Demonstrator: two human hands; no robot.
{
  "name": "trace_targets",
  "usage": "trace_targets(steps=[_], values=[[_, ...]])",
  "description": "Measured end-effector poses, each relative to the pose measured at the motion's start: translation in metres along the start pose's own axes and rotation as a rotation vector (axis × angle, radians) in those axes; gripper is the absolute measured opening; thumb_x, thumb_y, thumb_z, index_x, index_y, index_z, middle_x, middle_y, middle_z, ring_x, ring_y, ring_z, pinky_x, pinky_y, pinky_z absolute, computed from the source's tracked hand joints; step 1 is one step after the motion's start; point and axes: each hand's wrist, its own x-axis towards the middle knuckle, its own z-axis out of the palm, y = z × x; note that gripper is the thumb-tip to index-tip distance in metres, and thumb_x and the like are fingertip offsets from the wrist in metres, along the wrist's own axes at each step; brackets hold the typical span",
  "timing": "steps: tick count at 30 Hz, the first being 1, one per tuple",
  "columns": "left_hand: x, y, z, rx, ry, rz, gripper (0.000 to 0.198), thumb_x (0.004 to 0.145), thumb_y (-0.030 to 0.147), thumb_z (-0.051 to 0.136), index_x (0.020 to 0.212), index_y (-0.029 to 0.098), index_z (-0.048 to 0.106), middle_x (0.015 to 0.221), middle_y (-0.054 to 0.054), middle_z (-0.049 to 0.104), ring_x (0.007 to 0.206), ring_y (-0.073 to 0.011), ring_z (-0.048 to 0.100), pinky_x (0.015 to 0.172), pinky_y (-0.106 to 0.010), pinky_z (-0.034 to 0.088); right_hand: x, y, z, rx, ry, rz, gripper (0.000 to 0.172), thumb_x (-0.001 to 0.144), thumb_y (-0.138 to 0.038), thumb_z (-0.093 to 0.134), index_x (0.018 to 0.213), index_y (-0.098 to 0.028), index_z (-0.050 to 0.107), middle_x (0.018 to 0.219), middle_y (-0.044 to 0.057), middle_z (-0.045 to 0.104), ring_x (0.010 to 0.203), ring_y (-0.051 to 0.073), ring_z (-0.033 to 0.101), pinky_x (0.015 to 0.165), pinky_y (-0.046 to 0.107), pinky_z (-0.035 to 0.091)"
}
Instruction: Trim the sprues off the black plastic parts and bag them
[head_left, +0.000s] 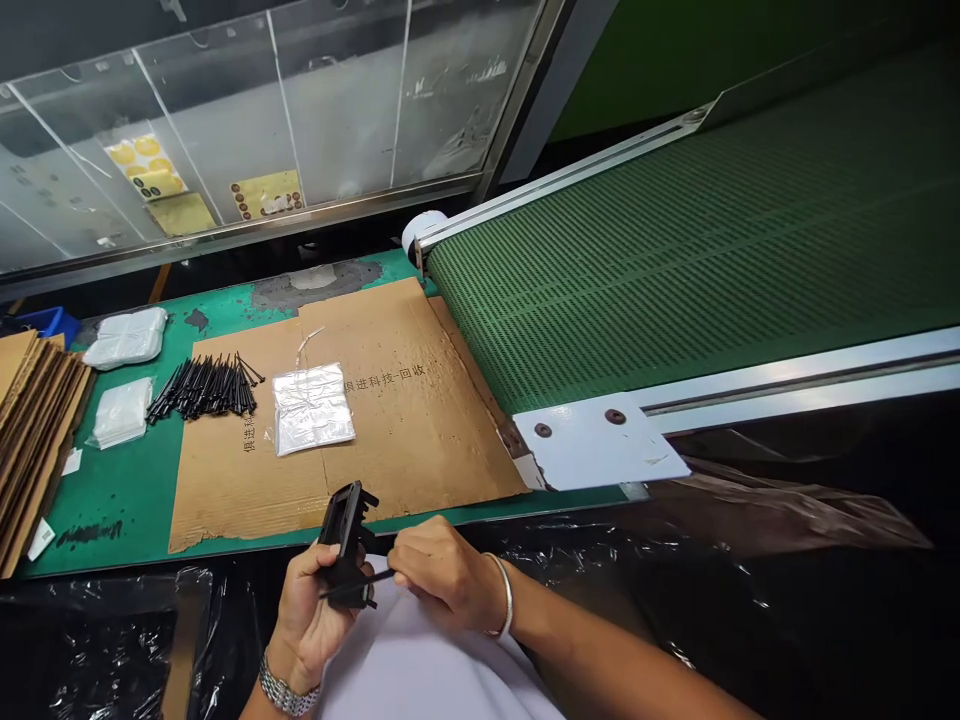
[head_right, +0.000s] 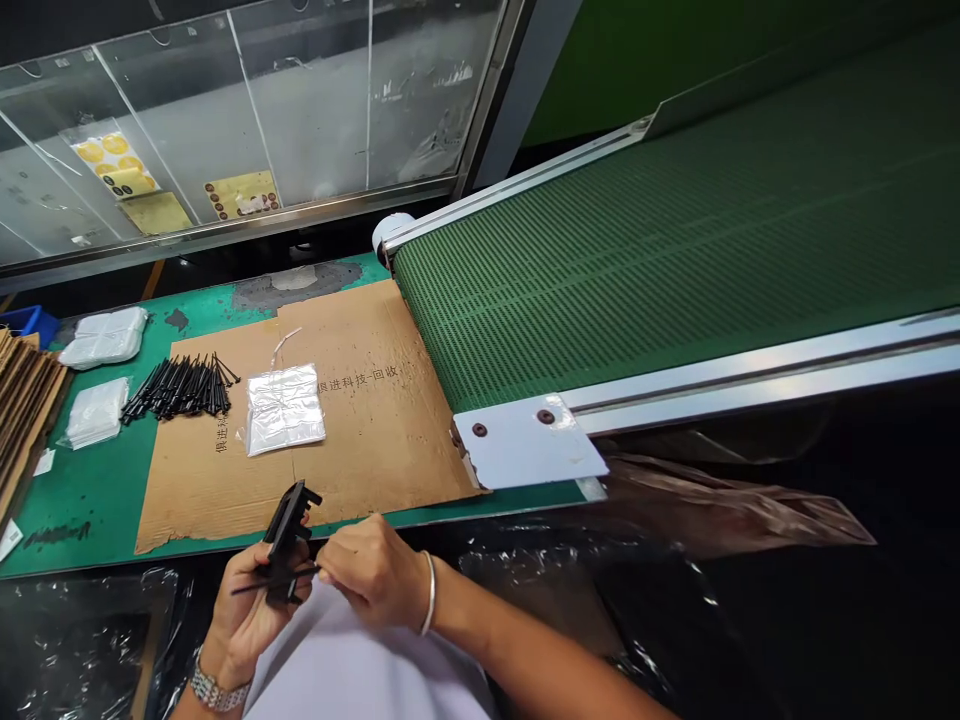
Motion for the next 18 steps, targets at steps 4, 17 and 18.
trace_targets(steps=[4, 17, 18], values=[[-0.002, -0.005, 0.001, 0.036, -0.036, 0.157, 0.013, 0.058, 0.004, 0.065, 0.069, 0.011, 0.063, 0.069, -0.005, 0.065, 0.06, -0.0128, 0.057, 0.058, -0.023, 0.046, 0.003, -0.006, 0.005, -0.045, 0.042, 0.136, 0.035, 0.093, -0.019, 0.022, 0.064, -0.019, 0.041, 0.051, 0.0, 0.046, 0.045, 0.013, 0.038, 0.045, 0.027, 0.024], [0.0, 0.003, -0.033, 0.696, -0.321, 0.291, 0.045, 0.059, 0.032, 0.074, 0.102, 0.022, 0.065, 0.089, -0.005, 0.064, 0.083, -0.0204, 0.054, 0.073, -0.03, 0.043, -0.003, 0.017, 0.005, 0.311, 0.067, 0.439, 0.04, 0.096, -0.037, 0.021, 0.063, -0.02, 0.035, 0.052, -0.005, 0.033, 0.042, 0.008, 0.035, 0.043, 0.021, 0.026], [-0.001, 0.004, -0.035, 0.767, -0.351, 0.314, 0.045, 0.062, 0.038, 0.073, 0.103, 0.022, 0.065, 0.092, -0.006, 0.064, 0.086, -0.0224, 0.054, 0.077, -0.032, 0.043, -0.003, 0.015, 0.003, 0.34, 0.053, 0.412, 0.041, 0.096, -0.039, 0.02, 0.064, -0.02, 0.038, 0.052, -0.005, 0.035, 0.043, 0.008, 0.035, 0.043, 0.02, 0.027]])
